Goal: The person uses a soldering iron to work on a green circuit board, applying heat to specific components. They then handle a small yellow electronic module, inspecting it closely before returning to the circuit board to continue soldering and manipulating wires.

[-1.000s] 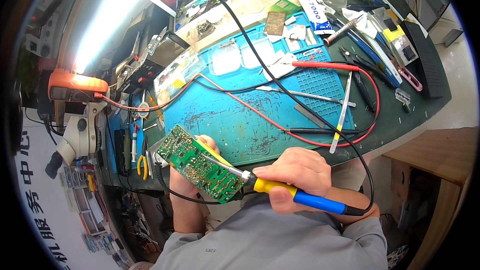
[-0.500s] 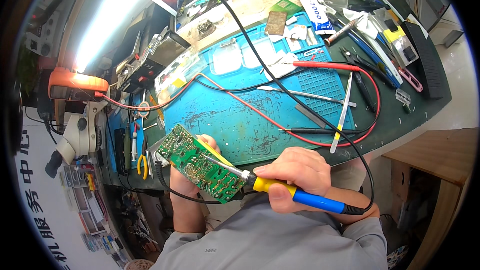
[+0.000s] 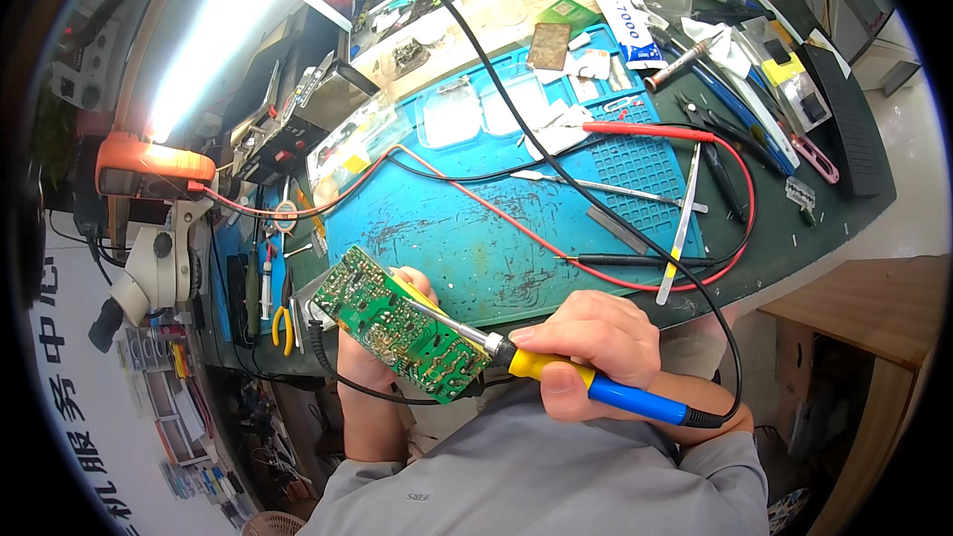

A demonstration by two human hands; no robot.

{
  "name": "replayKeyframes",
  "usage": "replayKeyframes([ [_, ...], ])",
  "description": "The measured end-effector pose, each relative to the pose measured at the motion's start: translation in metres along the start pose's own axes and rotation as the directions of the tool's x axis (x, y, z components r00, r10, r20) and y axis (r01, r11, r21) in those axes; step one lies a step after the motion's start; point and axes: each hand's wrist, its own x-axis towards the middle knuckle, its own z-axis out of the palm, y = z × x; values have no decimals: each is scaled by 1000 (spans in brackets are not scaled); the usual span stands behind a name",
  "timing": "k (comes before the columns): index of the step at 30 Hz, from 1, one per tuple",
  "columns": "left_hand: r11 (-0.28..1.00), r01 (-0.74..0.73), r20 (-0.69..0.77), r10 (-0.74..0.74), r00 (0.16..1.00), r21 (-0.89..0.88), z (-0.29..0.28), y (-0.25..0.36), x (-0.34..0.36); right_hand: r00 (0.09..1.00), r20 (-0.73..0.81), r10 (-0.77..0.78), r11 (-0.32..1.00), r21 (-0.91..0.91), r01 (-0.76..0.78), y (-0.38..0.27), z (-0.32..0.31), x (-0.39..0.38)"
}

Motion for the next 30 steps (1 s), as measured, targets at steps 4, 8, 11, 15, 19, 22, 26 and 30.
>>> replayKeyframes([
  [4, 1000, -4, 26, 5, 1000, -21, -3, -2, 1, 1000, 6, 8, 1000, -8, -8, -1, -1, -1],
  [8, 1000, 2, 1, -2, 1000, -27, -4, -2, -2, 1000, -19, -16, 1000, -20, 16, -1, 2, 2],
  [11, 1000, -4, 2, 4, 1000, -15, -5, -2, -1, 1000, -7, -5, 999, -33, 5, -2, 2, 1],
  [15, 1000, -2, 43, 3, 999, -31, -4, -2, 0, 1000, 20, -12, 1000, -23, 13, -1, 1, 1],
  [19, 1000, -3, 54, 5, 999, -24, -4, -2, 0, 999, 35, 2, 1000, -25, -2, -3, 2, 2],
  [22, 999, -10, 52, 11, 999, -33, -3, -2, 0, 999, 42, 12, 999, -31, -10, -2, 2, 2],
  [26, 1000, -17, 47, 18, 999, -15, -3, -1, 0, 999, 33, 14, 1000, -28, -13, -3, 3, 3],
  [30, 1000, -6, 27, 7, 1000, -15, -3, -2, -1, 999, 39, 26, 999, -20, -26, -3, 2, 2],
])
